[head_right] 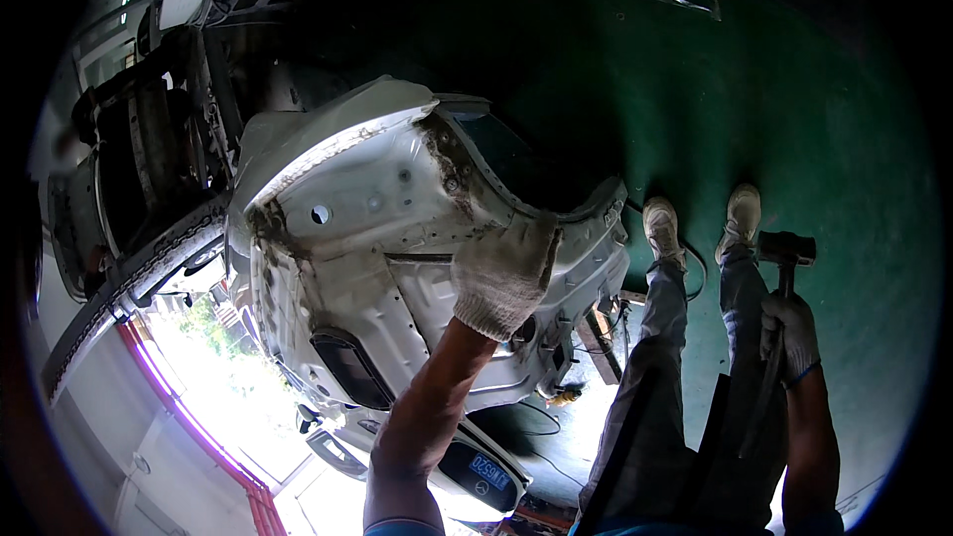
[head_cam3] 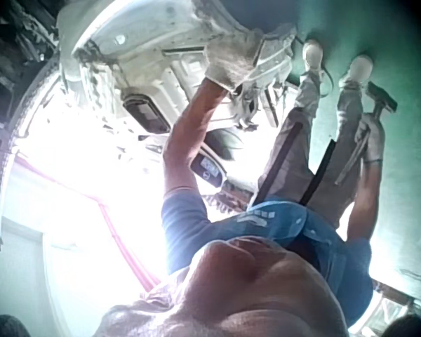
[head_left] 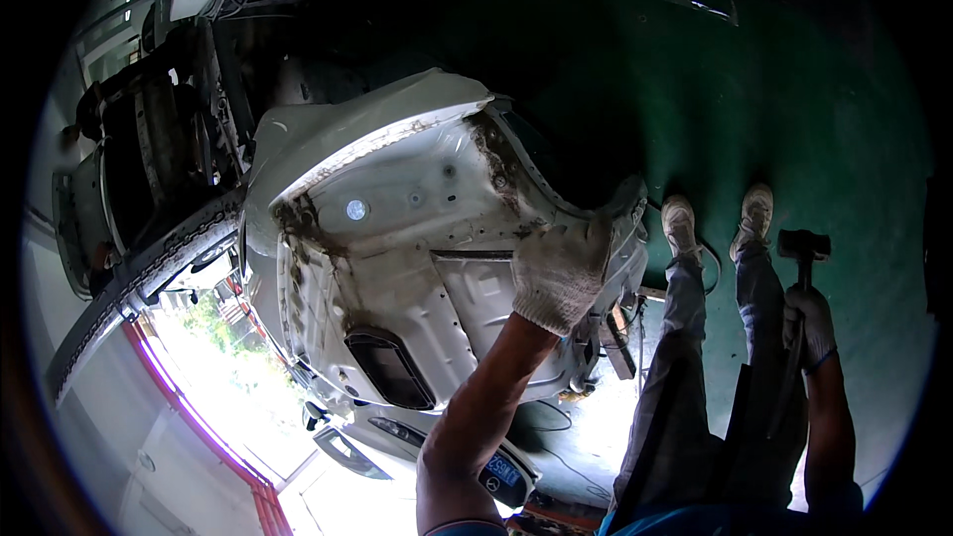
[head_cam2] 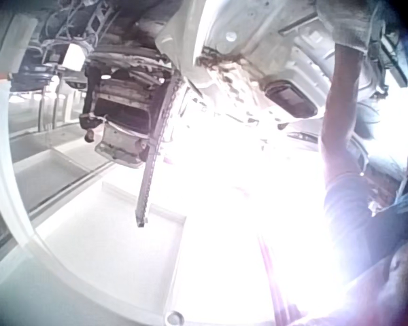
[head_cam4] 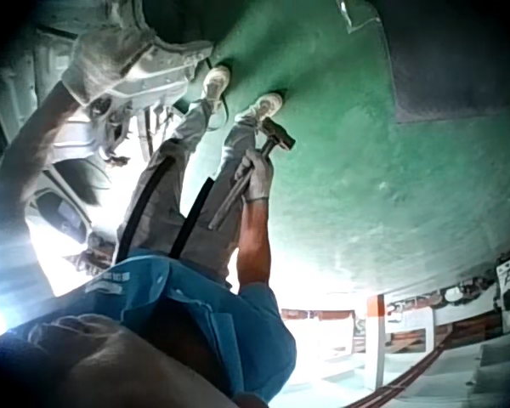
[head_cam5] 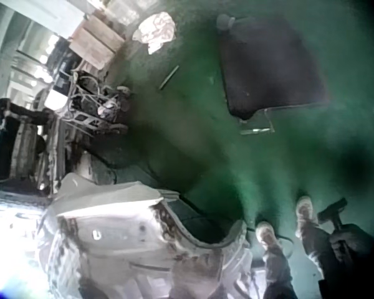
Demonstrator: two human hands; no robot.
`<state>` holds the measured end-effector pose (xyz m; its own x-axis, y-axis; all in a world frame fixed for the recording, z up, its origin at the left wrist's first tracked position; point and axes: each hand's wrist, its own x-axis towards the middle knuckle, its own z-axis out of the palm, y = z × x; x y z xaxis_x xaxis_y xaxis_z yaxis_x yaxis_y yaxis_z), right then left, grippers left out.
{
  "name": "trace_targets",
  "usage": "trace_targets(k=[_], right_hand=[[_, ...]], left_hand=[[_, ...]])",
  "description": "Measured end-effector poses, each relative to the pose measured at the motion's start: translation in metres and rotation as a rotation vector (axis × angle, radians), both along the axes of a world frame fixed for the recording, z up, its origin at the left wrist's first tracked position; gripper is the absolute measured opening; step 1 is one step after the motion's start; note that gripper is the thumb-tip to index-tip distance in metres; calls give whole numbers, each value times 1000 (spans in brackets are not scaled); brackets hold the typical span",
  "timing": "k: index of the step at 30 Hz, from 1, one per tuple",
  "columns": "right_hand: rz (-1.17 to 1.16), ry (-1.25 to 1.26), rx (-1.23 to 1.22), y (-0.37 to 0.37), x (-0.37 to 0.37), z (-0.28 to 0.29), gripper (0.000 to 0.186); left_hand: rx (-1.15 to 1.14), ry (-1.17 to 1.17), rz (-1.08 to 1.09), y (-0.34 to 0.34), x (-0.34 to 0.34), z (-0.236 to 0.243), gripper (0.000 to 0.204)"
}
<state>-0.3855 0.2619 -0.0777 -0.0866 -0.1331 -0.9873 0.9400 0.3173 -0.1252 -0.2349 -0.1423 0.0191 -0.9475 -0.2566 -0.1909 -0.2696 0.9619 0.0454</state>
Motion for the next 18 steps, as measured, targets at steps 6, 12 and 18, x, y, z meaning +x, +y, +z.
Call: trace_targets(k=[6, 12, 18], right_hand=[[83, 104, -110, -35, 18, 17, 20], [24, 284, -82, -107, 47, 68, 29], [-182, 593, -116, -142, 51, 120, 28]], left_hand=[[-4, 4, 136, -11, 6, 13, 9], [-29, 158, 142, -18, 8, 9, 13], [32, 163, 105, -15, 15, 18, 23]])
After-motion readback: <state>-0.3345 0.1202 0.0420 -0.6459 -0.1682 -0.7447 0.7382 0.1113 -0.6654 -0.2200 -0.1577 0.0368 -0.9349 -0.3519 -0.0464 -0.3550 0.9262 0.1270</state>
